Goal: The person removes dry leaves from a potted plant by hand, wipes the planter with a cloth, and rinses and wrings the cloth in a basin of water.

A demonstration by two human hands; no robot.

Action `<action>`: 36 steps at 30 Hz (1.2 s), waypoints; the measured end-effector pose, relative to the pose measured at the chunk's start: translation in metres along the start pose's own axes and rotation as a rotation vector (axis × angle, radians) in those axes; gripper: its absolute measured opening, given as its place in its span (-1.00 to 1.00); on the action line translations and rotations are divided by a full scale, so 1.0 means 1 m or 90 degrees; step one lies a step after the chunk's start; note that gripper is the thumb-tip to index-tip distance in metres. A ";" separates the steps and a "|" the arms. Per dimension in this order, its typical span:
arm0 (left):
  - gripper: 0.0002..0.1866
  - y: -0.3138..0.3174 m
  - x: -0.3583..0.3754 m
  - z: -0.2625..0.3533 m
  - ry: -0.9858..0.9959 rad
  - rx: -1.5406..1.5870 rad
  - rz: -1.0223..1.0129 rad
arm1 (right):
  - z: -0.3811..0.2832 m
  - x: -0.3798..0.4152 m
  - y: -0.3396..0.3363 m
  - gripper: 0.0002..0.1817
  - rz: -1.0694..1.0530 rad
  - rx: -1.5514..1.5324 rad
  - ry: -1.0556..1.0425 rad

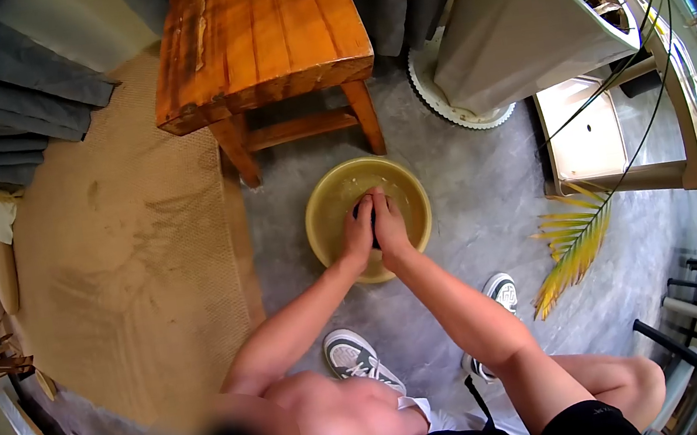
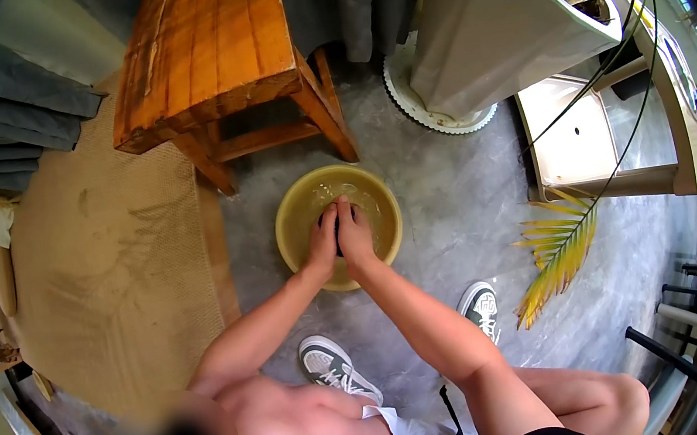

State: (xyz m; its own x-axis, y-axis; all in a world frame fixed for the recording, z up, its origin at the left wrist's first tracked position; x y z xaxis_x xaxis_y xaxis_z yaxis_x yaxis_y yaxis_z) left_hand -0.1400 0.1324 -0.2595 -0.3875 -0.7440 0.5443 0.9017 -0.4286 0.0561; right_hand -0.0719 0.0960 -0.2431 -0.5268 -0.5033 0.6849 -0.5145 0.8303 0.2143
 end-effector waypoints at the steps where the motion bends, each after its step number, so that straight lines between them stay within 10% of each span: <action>1: -0.53 0.000 0.000 -0.002 -0.014 0.025 -0.008 | -0.002 0.000 0.000 -0.35 -0.002 0.047 -0.044; 28: -0.61 -0.014 -0.009 -0.021 -0.099 0.008 0.078 | 0.006 -0.026 -0.001 -0.48 -0.059 0.517 -0.232; 33: -0.60 -0.003 -0.003 0.006 -0.024 0.150 -0.007 | -0.047 0.010 -0.006 -0.56 -0.057 0.363 -0.285; 36: -0.54 0.001 0.010 0.031 -0.198 0.230 -0.175 | -0.047 0.013 -0.019 -0.61 -0.107 0.223 -0.355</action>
State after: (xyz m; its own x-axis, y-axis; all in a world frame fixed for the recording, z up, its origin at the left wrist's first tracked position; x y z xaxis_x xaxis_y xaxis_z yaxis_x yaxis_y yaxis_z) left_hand -0.1371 0.1404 -0.2286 -0.5921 -0.4192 0.6882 0.8052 -0.3417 0.4846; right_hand -0.0374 0.0848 -0.2053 -0.6424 -0.7450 0.1798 -0.7592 0.6506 -0.0169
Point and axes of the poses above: each hand's wrist, its own x-axis away from the middle knuckle, its own y-axis out of the palm, z = x × y, the point moved 4 cm from there along -x, towards the middle knuckle, and after that the axes turned 14 degrees about -x, right-handed, at the moved point
